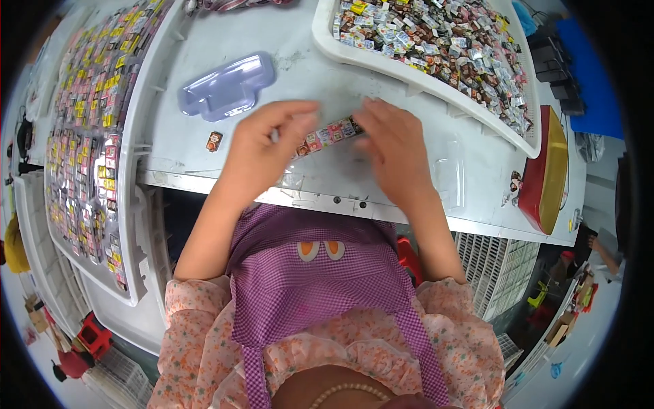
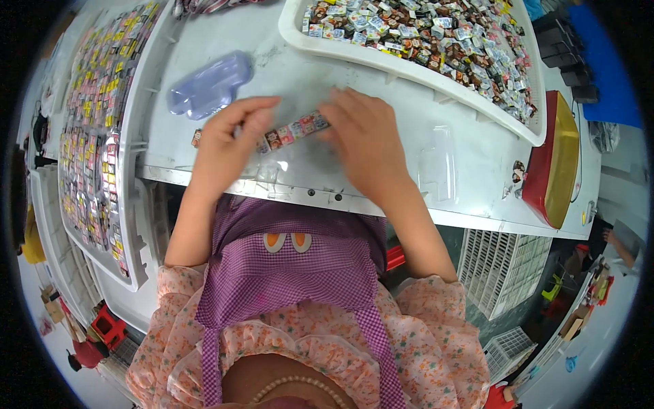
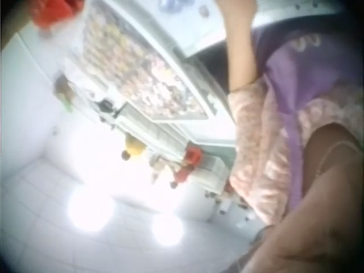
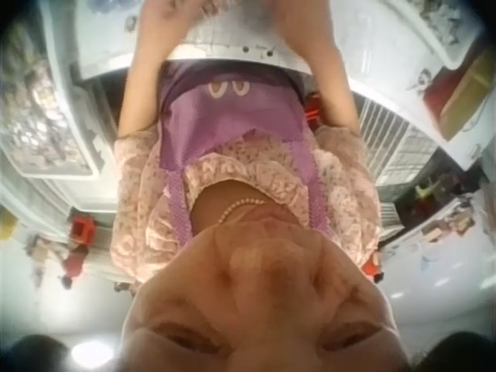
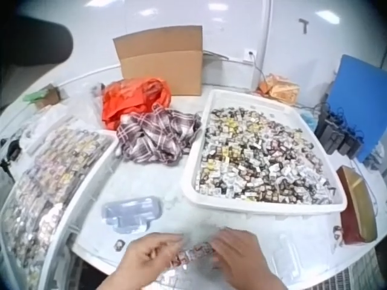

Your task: Sorting and arranging small colorful square toy pieces into strips for packaging.

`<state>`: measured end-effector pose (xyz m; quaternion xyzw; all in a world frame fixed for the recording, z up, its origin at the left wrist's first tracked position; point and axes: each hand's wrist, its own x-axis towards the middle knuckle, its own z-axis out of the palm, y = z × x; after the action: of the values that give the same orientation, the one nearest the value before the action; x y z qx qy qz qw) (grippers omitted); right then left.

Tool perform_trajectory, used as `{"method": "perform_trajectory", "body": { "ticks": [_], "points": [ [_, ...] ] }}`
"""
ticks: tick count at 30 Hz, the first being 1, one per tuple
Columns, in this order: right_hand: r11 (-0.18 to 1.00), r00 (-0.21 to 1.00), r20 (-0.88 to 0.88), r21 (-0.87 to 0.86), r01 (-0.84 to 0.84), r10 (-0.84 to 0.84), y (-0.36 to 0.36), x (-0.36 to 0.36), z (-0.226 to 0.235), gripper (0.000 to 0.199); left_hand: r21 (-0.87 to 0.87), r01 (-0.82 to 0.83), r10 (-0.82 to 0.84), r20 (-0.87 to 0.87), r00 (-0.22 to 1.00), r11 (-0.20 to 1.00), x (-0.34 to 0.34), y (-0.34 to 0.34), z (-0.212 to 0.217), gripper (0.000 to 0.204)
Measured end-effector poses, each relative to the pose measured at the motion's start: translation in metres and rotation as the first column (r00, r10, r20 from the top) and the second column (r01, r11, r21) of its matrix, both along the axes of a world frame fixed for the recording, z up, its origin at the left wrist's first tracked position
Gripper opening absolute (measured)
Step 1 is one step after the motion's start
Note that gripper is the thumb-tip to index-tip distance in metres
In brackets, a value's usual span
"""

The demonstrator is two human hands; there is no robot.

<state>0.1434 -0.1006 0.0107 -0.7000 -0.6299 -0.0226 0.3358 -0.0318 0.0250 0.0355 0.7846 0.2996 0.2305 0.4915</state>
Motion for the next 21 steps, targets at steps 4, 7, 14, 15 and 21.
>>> {"method": "perform_trajectory", "body": {
  "ticks": [4, 7, 14, 15, 21],
  "points": [
    [0.955, 0.97, 0.166, -0.268, -0.128, 0.176, -0.008, -0.019, -0.007, 0.055, -0.604, 0.018, 0.135, 0.208, 0.969, 0.797, -0.021, 0.024, 0.003, 0.03],
    [0.935, 0.97, 0.123, -0.315, -0.161, 0.208, -0.009, -0.02, -0.013, 0.063, -0.802, 0.241, 0.208, 0.409, 0.889, 0.547, -0.025, 0.024, -0.002, 0.033],
    [0.973, 0.997, 0.028, -0.22, -0.068, 0.076, -0.007, -0.014, -0.001, 0.061, -0.852, 0.262, 0.328, 0.432, 0.84, 0.453, -0.029, 0.008, 0.002, 0.046],
    [0.973, 0.996, 0.03, -0.221, -0.07, 0.079, -0.01, -0.014, 0.002, 0.061, -0.857, 0.262, 0.353, 0.436, 0.828, 0.443, -0.025, 0.001, 0.006, 0.05],
    [0.991, 0.965, -0.227, 0.03, -0.127, 0.131, -0.016, -0.05, 0.021, 0.038, -0.827, 0.358, 0.262, 0.496, 0.828, 0.434, -0.005, -0.035, 0.005, 0.054]
  ]
}}
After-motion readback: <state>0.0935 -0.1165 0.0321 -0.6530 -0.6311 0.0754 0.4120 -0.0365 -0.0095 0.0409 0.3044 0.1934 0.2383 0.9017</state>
